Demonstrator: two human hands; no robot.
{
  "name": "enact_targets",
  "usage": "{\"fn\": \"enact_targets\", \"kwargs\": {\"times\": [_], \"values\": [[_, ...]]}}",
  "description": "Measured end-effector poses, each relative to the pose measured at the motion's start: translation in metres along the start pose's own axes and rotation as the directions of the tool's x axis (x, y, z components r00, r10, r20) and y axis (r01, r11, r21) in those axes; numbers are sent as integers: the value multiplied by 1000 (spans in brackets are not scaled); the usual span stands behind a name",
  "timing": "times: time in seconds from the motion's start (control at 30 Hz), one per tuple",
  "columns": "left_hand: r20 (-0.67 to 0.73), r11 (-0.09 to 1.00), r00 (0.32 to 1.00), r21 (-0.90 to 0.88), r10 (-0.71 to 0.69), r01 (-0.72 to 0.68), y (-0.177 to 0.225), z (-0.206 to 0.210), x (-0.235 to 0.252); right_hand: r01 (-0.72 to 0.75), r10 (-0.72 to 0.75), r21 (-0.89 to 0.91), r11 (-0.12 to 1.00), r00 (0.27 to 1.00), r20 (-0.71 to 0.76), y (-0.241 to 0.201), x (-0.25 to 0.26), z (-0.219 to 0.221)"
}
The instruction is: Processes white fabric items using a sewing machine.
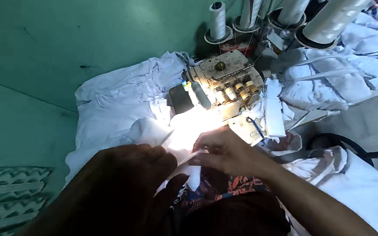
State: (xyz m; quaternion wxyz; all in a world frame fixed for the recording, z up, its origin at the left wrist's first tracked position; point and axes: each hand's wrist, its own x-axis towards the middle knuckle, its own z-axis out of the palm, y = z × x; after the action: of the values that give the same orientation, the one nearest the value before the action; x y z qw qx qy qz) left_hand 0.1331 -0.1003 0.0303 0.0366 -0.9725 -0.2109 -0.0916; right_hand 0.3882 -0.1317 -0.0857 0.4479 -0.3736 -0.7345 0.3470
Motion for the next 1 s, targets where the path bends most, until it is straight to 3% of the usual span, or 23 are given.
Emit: {"fn": "enact_targets", "kwargs": {"times": [0.13,0.27,0.37,0.47,0.57,0.63,0.7,0.77,0.87,1.0], "values": [[-6,998,998,17,-61,61,-35,27,18,-96,99,25,995,950,-296,23,-76,16],[46,1000,999,2,-22,22,-86,61,42,-149,168,79,986,907,-387,51,-116,43],[110,999,993,11,-46,46,-111,59,52,-162,169,53,985,896,-410,64,-101,45],[81,997,994,29,-69,67,-124,38,53,-154,152,30,988,896,-418,76,-73,35],[139,974,965,-13,-222,226,-114,8,61,-137,143,44,990,896,-420,85,-47,25],[239,934,907,-4,-346,357,-98,-8,71,-140,153,60,988,897,-414,90,-36,20],[259,919,889,-19,-376,394,-83,-10,79,-148,170,86,985,896,-410,94,-30,17],[247,934,915,-85,-318,348,-71,-5,85,-153,189,118,981,891,-412,97,-26,17],[34,980,991,-146,-133,137,-80,30,77,-153,194,129,980,884,-425,99,-23,17],[30,972,994,-211,-102,106,-69,53,84,-171,213,135,976,881,-423,98,-21,16]]}}
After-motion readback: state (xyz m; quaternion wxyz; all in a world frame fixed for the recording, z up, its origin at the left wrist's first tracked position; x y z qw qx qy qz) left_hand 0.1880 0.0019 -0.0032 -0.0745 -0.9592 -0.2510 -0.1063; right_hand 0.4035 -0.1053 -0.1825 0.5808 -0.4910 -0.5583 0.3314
